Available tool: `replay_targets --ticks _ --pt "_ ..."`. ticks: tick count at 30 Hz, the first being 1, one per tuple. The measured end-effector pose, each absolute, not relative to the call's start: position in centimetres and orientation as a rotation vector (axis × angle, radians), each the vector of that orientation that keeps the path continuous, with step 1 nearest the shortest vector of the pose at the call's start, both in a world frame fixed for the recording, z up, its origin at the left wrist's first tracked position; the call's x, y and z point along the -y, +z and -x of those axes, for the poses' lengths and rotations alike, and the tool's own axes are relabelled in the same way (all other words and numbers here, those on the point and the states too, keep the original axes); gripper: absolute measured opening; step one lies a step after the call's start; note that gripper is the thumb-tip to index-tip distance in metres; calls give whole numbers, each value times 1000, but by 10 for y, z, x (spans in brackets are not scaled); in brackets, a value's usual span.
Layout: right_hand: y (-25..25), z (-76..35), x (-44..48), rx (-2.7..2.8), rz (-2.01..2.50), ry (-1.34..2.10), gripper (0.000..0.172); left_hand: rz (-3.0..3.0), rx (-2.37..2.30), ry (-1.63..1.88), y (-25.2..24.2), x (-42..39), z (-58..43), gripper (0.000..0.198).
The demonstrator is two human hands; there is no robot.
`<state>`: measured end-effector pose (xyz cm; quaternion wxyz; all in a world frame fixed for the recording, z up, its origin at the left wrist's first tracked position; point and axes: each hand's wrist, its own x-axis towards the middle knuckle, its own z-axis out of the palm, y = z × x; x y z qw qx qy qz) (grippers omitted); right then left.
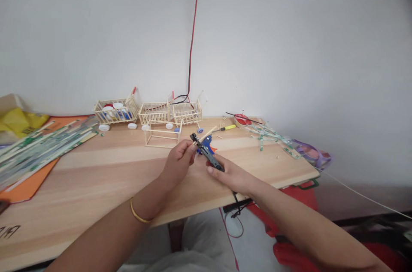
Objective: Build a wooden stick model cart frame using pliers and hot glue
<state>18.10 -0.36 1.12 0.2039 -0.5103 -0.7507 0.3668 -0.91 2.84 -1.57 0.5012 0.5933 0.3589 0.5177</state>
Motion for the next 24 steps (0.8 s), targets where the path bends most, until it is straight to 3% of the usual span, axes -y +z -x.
replay_targets --ticks 2,6,11,17,20,24 --pt "11 -175 6 2103 1439 962 39 -1531 -988 1289 -15 -26 10 24" --pt "21 -172 4 2172 1599 503 46 -1645 -1101 1317 -16 -24 12 24" --pt "32 -176 4 2269 1433 1065 51 -1810 -1217 1372 -14 -23 12 24" --pt "33 -173 13 2241 1412 1276 64 -2094 -1438 1401 -14 -25 15 22" --pt "36 -167 18 2209 1385 1275 61 -2105 -1429 1440 -10 -27 19 21" --pt "31 -175 13 2080 1475 1012 55 -1963 -1335 1471 -5 -28 23 21"
